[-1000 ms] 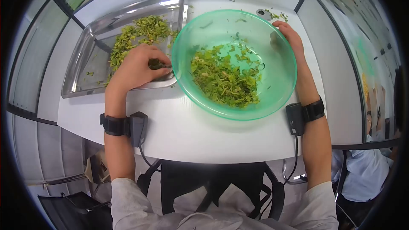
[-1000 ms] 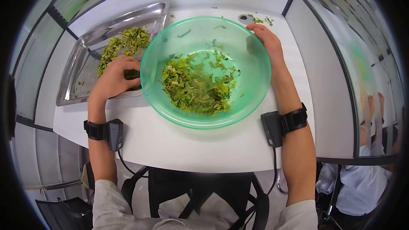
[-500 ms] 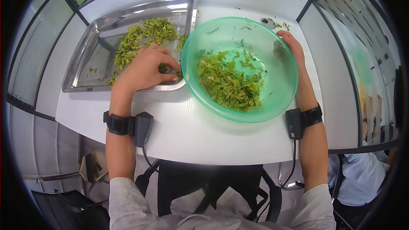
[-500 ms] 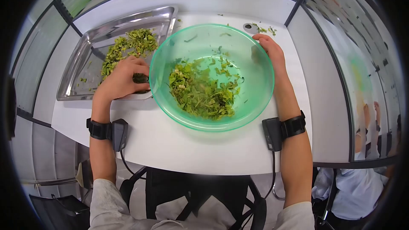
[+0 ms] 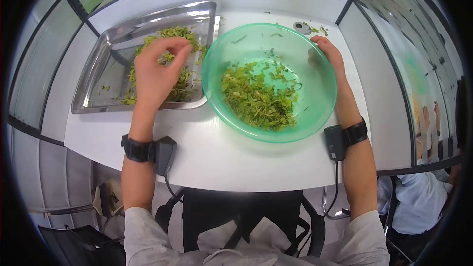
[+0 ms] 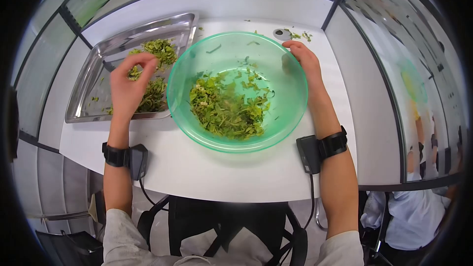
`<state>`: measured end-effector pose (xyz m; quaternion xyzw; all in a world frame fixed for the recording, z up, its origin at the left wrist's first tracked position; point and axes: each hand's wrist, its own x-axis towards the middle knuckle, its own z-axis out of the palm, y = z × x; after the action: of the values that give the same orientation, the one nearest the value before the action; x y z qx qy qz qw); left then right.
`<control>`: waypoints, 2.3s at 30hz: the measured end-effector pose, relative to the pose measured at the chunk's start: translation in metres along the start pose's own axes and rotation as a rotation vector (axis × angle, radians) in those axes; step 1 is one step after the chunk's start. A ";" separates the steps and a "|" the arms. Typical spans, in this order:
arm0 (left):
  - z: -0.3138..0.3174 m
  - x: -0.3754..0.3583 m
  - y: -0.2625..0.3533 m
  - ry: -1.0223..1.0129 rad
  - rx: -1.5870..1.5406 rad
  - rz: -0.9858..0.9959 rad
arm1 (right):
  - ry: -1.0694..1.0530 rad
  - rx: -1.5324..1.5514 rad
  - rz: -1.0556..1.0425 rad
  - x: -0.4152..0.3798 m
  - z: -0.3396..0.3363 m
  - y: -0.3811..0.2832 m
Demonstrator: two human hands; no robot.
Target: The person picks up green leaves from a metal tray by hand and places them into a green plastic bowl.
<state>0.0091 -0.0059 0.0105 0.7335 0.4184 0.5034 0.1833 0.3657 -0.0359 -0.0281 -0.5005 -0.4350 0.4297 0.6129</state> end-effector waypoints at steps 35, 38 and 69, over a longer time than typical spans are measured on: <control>-0.015 0.002 -0.005 -0.702 0.301 -0.091 | 0.070 0.013 0.012 -0.020 0.001 -0.003; -0.011 -0.005 0.000 -0.448 0.323 0.135 | 0.088 0.048 0.067 -0.024 0.003 -0.006; -0.043 0.021 -0.042 -0.340 0.413 0.392 | -0.356 0.021 0.034 -0.026 -0.036 -0.003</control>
<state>-0.0445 0.0291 0.0120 0.8953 0.3258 0.3039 -0.0023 0.3938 -0.0698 -0.0319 -0.4175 -0.5237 0.5263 0.5238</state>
